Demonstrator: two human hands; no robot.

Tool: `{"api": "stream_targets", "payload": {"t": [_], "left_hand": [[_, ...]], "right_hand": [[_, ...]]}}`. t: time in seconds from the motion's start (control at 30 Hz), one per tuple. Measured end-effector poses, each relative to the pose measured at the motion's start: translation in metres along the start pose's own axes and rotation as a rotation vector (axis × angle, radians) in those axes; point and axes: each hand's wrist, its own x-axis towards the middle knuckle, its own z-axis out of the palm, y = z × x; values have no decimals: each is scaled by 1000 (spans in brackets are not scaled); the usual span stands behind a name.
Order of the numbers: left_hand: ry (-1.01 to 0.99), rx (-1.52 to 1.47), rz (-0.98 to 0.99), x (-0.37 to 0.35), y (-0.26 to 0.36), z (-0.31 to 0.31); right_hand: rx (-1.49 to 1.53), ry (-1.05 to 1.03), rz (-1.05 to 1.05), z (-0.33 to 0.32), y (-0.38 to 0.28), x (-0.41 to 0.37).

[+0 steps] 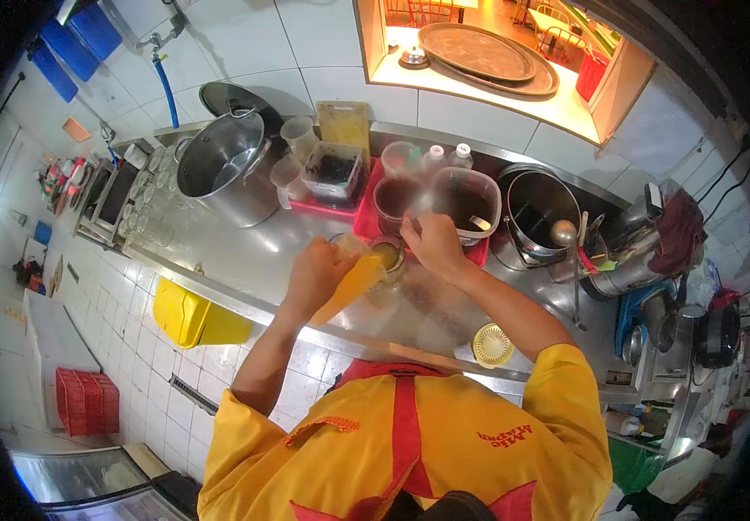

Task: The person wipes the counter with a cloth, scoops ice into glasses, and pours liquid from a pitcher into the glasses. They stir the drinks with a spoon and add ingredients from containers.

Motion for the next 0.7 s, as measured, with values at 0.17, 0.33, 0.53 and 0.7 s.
{"api": "stream_targets", "payload": {"t": [0.17,0.33,0.53,0.7], "left_hand": [[28,-14,-1,0,7,-4],[61,-38,35,-3,7,-5],[78,-54,50,-5,6,-4],[68,-39,50,-4,7,-6]], "right_hand": [[-17,15,26,-1,0,3],[-35,-77,85,-4,1,-4],[-34,-83,-624,3,31,-39],[42,48,-242,15,23,-30]]}}
